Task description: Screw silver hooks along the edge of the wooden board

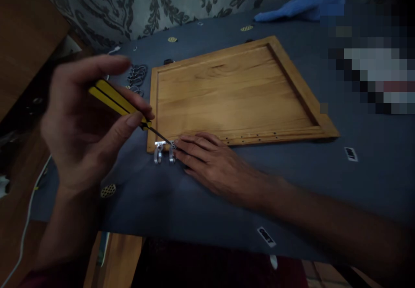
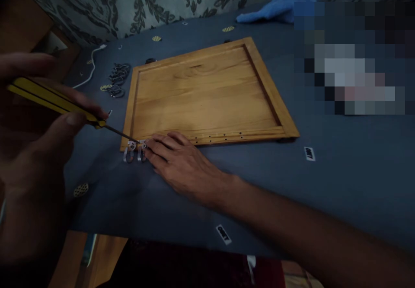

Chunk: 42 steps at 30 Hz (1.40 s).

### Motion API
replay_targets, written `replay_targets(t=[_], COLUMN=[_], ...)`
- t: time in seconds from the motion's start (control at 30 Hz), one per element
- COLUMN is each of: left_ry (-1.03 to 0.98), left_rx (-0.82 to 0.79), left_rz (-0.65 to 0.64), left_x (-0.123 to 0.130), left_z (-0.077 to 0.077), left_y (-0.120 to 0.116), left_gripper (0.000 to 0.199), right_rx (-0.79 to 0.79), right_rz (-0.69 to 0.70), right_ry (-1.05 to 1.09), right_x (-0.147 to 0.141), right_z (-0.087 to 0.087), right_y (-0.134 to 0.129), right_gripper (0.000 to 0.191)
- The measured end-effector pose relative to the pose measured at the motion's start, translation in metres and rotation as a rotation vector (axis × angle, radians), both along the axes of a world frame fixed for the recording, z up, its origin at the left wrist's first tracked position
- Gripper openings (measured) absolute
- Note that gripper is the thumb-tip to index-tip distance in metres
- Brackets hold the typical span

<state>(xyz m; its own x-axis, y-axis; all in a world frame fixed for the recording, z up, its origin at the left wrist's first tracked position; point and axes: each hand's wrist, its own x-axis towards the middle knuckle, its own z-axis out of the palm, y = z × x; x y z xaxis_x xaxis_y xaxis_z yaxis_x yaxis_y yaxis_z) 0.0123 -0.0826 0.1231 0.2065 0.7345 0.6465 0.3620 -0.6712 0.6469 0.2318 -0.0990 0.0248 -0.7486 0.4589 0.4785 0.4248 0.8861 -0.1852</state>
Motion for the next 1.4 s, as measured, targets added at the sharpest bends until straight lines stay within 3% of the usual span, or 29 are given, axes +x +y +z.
replay_targets(t=[0.1, 0.33, 1.03, 1.23, 1.4], left_ry=[-0.051, 0.095, 0.232, 0.260, 0.229], left_rx=[-0.001, 0.121, 0.148, 0.219, 0.178], left_rz=[0.067, -0.156, -0.187, -0.014, 0.081], left_x=[0.002, -0.002, -0.005, -0.004, 0.000], left_z=[0.001, -0.004, -0.006, -0.008, -0.006], left_y=[-0.004, 0.008, 0.013, 0.007, -0.002], left_gripper=[0.045, 0.053, 0.059, 0.061, 0.054], right_rx=[0.003, -0.004, -0.001, -0.015, -0.016], right_rz=[-0.001, -0.006, -0.006, -0.010, -0.015], right_ry=[0.017, 0.000, -0.002, -0.023, -0.026], right_x=[0.000, 0.000, -0.001, 0.001, 0.000], right_z=[-0.001, 0.001, 0.004, 0.003, 0.003], right_y=[0.000, 0.000, 0.000, -0.001, -0.001], right_gripper=[0.036, 0.036, 0.036, 0.036, 0.036])
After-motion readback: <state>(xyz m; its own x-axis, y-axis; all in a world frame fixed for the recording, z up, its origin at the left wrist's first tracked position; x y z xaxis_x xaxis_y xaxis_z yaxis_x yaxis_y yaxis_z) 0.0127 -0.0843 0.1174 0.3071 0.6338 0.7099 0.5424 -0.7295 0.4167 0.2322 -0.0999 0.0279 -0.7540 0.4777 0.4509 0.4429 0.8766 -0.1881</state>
